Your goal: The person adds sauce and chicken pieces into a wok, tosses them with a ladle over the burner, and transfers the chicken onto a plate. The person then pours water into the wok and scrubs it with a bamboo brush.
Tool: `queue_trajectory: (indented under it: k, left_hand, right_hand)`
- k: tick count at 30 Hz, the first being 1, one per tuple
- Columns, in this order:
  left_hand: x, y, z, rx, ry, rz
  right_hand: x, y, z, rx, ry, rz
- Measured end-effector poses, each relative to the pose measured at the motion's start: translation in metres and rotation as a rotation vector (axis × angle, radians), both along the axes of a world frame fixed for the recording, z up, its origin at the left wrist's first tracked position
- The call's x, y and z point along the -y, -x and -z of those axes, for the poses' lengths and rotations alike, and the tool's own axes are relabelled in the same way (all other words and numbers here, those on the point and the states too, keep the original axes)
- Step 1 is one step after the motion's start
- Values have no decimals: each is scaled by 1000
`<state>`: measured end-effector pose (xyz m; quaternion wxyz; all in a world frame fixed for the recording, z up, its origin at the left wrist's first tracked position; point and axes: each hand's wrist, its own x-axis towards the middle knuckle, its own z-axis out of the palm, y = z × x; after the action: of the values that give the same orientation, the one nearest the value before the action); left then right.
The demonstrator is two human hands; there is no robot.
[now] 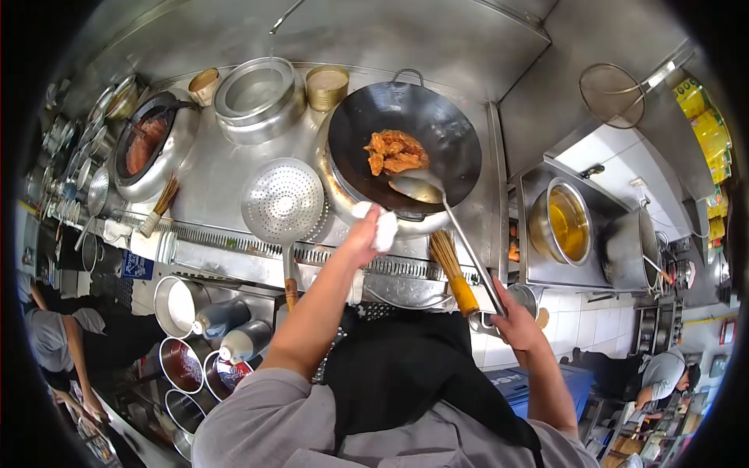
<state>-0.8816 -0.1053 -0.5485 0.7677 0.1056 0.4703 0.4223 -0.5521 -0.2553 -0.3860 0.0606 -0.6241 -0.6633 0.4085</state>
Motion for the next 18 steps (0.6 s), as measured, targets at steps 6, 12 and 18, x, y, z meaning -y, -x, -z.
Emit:
queue_trajectory:
  k: [6,12,18]
  left_hand:
    - [-55,-56,35,-9,91,-29]
    - [21,-47,35,-51,-90,-183]
    - [95,-56,-43,-57,0,-237]
  right_hand:
    - [-68,21,24,409,16,-196]
    - [-109,37,33,566,-172,-191]
    - [-44,-6,-34,440,-26,-211]
